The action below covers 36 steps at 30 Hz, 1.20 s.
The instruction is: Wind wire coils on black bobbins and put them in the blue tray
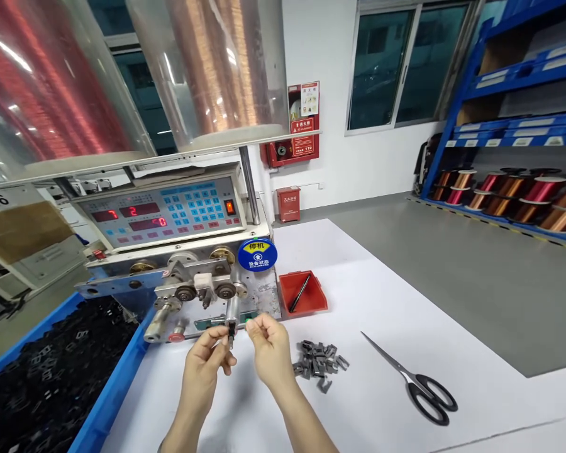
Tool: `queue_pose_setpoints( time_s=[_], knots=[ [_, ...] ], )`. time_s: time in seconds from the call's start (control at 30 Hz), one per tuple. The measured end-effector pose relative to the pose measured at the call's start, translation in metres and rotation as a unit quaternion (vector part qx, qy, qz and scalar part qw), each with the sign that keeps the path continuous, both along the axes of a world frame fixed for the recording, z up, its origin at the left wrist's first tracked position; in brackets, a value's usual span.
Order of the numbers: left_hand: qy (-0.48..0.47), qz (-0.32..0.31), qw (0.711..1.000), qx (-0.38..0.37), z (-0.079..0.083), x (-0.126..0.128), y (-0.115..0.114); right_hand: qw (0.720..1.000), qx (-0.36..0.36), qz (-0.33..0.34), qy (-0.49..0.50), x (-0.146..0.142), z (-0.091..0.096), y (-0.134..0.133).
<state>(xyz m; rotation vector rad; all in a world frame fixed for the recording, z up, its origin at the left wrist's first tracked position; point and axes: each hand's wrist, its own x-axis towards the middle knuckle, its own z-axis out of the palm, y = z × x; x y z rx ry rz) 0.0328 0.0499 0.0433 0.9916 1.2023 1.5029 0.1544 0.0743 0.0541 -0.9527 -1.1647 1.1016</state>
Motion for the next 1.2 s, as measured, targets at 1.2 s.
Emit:
queue_pose_setpoints(
  time_s=[1.2],
  knots=[
    [0.127, -0.047, 0.991, 0.021, 0.016, -0.024, 0.042, 0.918, 0.371, -0.035, -0.134, -0.001, -0.022, 0.023]
  ],
)
